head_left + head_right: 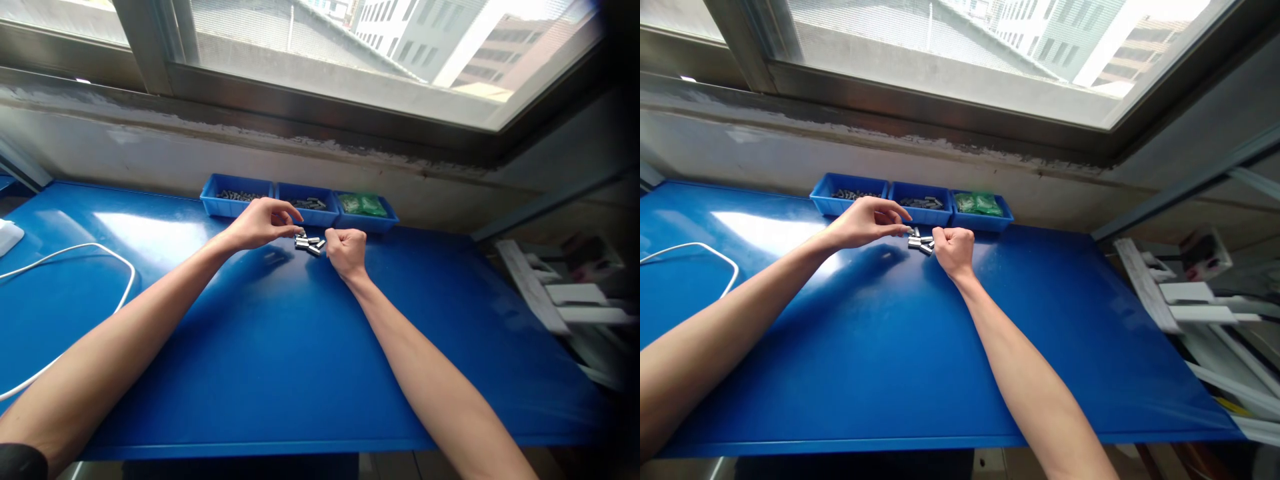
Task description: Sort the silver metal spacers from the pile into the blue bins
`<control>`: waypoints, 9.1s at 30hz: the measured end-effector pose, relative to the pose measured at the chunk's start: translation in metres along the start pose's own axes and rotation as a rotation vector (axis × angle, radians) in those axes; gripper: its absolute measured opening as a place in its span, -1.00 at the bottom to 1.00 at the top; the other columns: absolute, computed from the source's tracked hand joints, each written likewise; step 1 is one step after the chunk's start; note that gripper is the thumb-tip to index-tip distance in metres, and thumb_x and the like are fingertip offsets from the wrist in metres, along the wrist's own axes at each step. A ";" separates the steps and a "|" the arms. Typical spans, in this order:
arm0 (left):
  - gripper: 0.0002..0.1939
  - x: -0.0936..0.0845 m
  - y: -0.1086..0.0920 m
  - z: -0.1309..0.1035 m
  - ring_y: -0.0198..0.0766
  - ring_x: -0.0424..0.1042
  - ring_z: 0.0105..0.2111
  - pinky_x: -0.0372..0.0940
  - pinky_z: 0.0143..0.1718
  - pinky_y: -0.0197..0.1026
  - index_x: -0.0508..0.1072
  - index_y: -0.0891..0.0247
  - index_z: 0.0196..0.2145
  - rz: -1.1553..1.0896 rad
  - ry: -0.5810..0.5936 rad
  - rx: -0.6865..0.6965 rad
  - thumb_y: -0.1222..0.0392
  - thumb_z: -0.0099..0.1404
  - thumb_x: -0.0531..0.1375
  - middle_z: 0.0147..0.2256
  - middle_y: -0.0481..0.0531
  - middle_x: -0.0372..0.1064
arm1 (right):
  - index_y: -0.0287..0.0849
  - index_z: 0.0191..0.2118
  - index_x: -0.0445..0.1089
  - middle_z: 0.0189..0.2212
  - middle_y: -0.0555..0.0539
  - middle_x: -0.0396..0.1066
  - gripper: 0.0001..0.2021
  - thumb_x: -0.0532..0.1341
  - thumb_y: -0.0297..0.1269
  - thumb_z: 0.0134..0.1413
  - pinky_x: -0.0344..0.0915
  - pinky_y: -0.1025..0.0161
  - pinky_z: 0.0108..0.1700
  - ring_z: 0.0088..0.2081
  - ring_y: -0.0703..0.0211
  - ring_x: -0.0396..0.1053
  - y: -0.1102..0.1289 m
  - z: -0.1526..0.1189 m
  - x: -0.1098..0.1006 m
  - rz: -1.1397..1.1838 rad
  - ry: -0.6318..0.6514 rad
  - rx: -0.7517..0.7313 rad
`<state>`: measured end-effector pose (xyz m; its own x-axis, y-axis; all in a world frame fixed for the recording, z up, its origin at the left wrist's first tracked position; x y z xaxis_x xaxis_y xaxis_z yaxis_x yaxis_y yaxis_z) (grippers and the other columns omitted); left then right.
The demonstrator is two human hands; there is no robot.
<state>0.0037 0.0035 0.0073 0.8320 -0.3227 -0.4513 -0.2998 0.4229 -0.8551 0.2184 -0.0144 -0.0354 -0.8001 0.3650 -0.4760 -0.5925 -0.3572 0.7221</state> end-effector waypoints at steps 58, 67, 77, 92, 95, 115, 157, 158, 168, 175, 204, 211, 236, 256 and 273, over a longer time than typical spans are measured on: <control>-0.70 0.023 0.017 0.001 -0.06 0.55 0.01 0.37 0.08 -0.17 0.61 0.30 0.01 0.553 0.202 0.301 0.23 0.41 0.18 0.02 0.21 0.55 | -0.16 -0.30 0.60 -0.51 -0.08 0.54 -0.66 0.21 -0.02 0.24 0.31 0.20 -0.32 -0.49 0.11 0.43 0.012 0.022 -0.004 -0.228 -0.080 -0.080; -0.77 0.010 0.011 -0.001 -0.25 0.50 -0.33 0.30 -0.28 -0.29 0.65 0.29 -0.12 0.542 0.208 0.191 0.34 0.29 0.25 -0.25 0.10 0.55 | -0.18 -0.29 0.60 -0.47 -0.05 0.56 -0.71 0.22 -0.10 0.24 0.32 0.24 -0.37 -0.46 0.15 0.46 0.001 0.006 -0.007 0.040 -0.011 -0.084; -0.90 0.005 0.010 -0.003 -0.25 0.46 -0.34 0.25 -0.31 -0.27 0.57 0.29 -0.32 0.559 0.172 0.137 0.34 0.24 0.22 -0.32 0.06 0.50 | -0.16 -0.28 0.60 -0.48 -0.04 0.54 -0.71 0.21 -0.08 0.25 0.30 0.24 -0.37 -0.46 0.15 0.44 0.004 0.004 -0.006 0.037 0.058 -0.084; -0.19 0.006 0.004 -0.005 -0.24 0.55 -0.30 0.47 -0.18 -0.19 0.29 0.24 0.27 -0.375 0.050 -0.143 0.07 0.12 0.45 -0.28 0.06 0.57 | -0.15 -0.18 0.57 -0.44 -0.02 0.53 -0.80 0.24 -0.19 0.22 0.32 0.27 -0.38 -0.55 0.26 0.31 0.008 0.000 -0.003 -0.020 0.169 -0.239; -0.15 0.008 0.001 -0.005 -0.23 0.56 -0.32 0.50 -0.16 -0.12 0.30 0.29 0.25 -0.424 0.026 -0.152 0.09 0.07 0.48 -0.30 0.06 0.56 | -0.15 -0.12 0.56 -0.46 0.00 0.51 -0.78 0.25 -0.20 0.20 0.31 0.29 -0.40 -0.57 0.29 0.28 0.009 -0.001 -0.003 -0.019 0.178 -0.240; -0.48 0.003 0.011 0.000 -0.11 0.62 -0.25 0.49 -0.17 -0.15 0.47 0.34 0.10 -0.111 -0.080 -0.168 0.01 0.27 0.34 -0.27 0.16 0.62 | -0.12 -0.19 0.60 -0.34 -0.09 0.57 -0.69 0.21 -0.01 0.31 0.34 0.22 -0.27 -0.45 0.20 0.39 0.005 -0.003 0.001 -0.124 0.200 -0.387; -0.79 0.022 0.005 -0.011 -0.14 0.48 -0.20 0.30 -0.22 -0.21 0.56 0.24 -0.15 0.678 0.163 0.239 0.10 0.40 0.20 -0.15 0.11 0.44 | -0.13 -0.43 0.51 -0.47 -0.06 0.50 -0.72 0.19 -0.19 0.28 0.26 0.18 -0.35 -0.48 0.16 0.35 0.018 0.001 0.004 -0.082 -0.024 -0.179; -0.79 0.021 0.007 -0.010 -0.14 0.48 -0.22 0.29 -0.24 -0.20 0.56 0.26 -0.18 0.675 0.176 0.225 0.09 0.41 0.19 -0.17 0.11 0.43 | -0.13 -0.44 0.51 -0.47 -0.06 0.50 -0.72 0.19 -0.19 0.27 0.26 0.18 -0.36 -0.48 0.17 0.35 0.018 0.001 0.003 -0.074 -0.029 -0.173; -0.85 0.014 0.011 -0.001 -0.28 0.48 -0.38 0.32 -0.29 -0.29 0.48 0.29 -0.29 0.238 0.007 0.162 0.19 0.23 0.33 -0.38 -0.01 0.51 | -0.16 -0.41 0.56 -0.49 -0.04 0.52 -0.71 0.22 -0.13 0.25 0.26 0.22 -0.36 -0.49 0.18 0.36 0.013 0.004 0.002 0.009 -0.069 -0.096; -0.70 0.011 0.001 -0.001 -0.25 0.55 -0.36 0.41 -0.27 -0.28 0.45 0.28 -0.27 0.054 -0.186 0.168 0.12 0.12 0.42 -0.36 0.03 0.56 | -0.16 -0.25 0.58 -0.44 -0.03 0.55 -0.68 0.23 -0.01 0.23 0.37 0.25 -0.32 -0.41 0.15 0.49 0.012 0.003 0.005 0.170 0.111 -0.027; -0.72 0.030 0.015 -0.004 -0.03 0.53 0.04 0.37 0.13 -0.08 0.59 0.28 -0.02 0.538 0.071 0.340 0.16 0.42 0.17 0.02 0.17 0.56 | -0.15 -0.23 0.53 -0.29 -0.09 0.62 -0.66 0.49 -0.07 -0.10 0.58 0.04 0.00 -0.18 0.00 0.62 -0.001 0.037 0.016 0.614 -0.152 0.216; -0.74 0.031 0.017 -0.006 -0.09 0.55 -0.04 0.39 0.03 -0.16 0.63 0.24 -0.06 0.595 0.102 0.340 0.22 0.43 0.15 -0.02 0.14 0.56 | -0.16 -0.27 0.53 -0.35 -0.08 0.60 -0.79 0.40 -0.15 0.04 0.59 0.10 -0.12 -0.28 0.05 0.62 0.002 0.016 0.008 0.530 -0.121 0.157; -0.72 0.020 0.007 -0.002 -0.14 0.61 -0.22 0.48 -0.11 -0.16 0.62 0.29 -0.18 -0.039 0.028 -0.017 0.04 0.26 0.34 -0.21 0.13 0.63 | -0.11 -0.25 0.58 -0.38 -0.05 0.58 -0.81 0.29 -0.13 0.15 0.46 0.18 -0.27 -0.37 0.10 0.53 0.006 0.001 0.006 0.290 0.051 0.080; -0.58 0.024 0.012 -0.001 -0.13 0.61 -0.15 0.49 0.01 -0.10 0.52 0.31 -0.08 -0.183 -0.179 0.090 0.09 0.15 0.44 -0.16 0.14 0.60 | -0.12 -0.27 0.59 -0.40 -0.02 0.59 -0.66 0.49 -0.01 -0.12 0.48 0.21 -0.31 -0.43 0.19 0.51 0.004 0.006 0.011 0.684 0.254 0.211; -0.66 0.035 0.032 -0.008 -0.04 0.44 0.11 0.33 0.18 -0.03 0.56 0.24 0.07 0.469 0.042 0.367 0.15 0.45 0.12 0.07 0.17 0.53 | -0.11 -0.30 0.56 -0.42 0.00 0.56 -0.68 0.50 -0.07 -0.20 0.38 0.27 -0.42 -0.51 0.30 0.37 -0.005 0.014 0.007 0.845 0.190 0.379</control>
<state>0.0193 -0.0011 -0.0383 0.6281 -0.0610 -0.7757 -0.4437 0.7908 -0.4215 0.2169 0.0017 -0.0352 -0.9722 -0.0451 0.2296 0.2335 -0.1237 0.9645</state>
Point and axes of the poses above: each hand's wrist, its own z-axis towards the middle knuckle, its own x-axis out of the palm, y = z × x, the point moved 2 cm from there along z, towards the middle knuckle
